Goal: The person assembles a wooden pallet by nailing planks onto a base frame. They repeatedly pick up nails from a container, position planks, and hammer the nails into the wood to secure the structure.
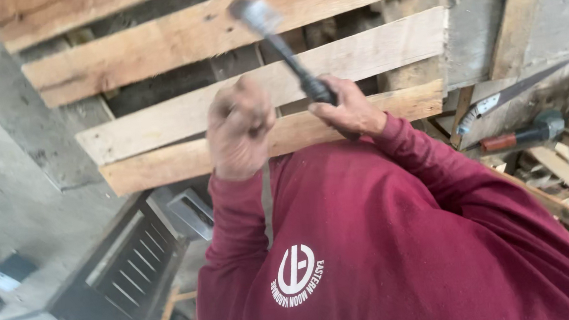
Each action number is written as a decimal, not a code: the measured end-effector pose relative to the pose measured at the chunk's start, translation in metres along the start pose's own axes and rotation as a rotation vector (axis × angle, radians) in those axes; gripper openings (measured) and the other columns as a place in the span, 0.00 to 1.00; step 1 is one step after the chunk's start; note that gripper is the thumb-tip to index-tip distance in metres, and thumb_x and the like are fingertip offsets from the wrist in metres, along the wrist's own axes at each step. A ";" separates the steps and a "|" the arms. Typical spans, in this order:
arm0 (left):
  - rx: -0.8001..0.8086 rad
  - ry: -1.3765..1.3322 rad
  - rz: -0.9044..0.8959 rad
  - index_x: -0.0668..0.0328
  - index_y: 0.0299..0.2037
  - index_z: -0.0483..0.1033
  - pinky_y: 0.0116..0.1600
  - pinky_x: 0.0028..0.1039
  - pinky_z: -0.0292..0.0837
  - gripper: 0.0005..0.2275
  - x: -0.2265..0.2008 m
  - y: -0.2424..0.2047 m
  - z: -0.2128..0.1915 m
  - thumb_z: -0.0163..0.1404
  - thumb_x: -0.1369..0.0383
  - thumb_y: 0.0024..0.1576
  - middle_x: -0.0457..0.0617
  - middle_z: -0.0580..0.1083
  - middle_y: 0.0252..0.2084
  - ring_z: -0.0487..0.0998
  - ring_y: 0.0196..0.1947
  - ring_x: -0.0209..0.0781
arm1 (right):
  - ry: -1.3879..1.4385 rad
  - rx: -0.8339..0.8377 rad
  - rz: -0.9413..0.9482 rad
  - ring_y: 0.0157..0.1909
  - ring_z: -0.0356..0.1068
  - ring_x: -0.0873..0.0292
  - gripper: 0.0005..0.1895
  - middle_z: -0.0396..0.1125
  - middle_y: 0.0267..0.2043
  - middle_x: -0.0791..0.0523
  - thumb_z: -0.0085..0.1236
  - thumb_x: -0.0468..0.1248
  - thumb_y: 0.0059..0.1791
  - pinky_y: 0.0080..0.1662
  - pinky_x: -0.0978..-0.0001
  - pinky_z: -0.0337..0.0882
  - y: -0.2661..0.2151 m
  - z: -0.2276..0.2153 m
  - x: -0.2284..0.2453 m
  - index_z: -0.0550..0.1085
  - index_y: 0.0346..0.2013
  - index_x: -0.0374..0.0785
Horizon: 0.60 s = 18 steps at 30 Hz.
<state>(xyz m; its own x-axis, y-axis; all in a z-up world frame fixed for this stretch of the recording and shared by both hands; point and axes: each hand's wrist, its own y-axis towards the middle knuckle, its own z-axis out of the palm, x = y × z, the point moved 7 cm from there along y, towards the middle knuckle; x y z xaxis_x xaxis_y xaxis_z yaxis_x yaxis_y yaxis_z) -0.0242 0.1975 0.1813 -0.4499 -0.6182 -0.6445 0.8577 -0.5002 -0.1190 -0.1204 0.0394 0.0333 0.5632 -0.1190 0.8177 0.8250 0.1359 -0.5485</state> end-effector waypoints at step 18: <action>0.134 1.119 0.324 0.59 0.44 0.81 0.36 0.28 0.77 0.08 0.295 0.246 0.003 0.57 0.64 0.63 0.48 0.81 0.33 0.82 0.30 0.36 | 0.188 -0.589 -0.069 0.22 0.64 0.68 0.08 0.63 0.27 0.61 0.56 0.32 0.56 0.25 0.73 0.66 -0.097 -0.228 -0.072 0.67 0.47 0.33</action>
<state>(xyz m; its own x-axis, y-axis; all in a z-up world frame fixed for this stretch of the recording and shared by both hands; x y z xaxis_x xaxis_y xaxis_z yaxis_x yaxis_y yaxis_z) 0.0535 -0.1098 -0.0360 0.3118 0.1163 -0.9430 0.8287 -0.5188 0.2100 -0.2305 -0.1891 -0.0126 0.4617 -0.2868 0.8394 0.7166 -0.4372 -0.5435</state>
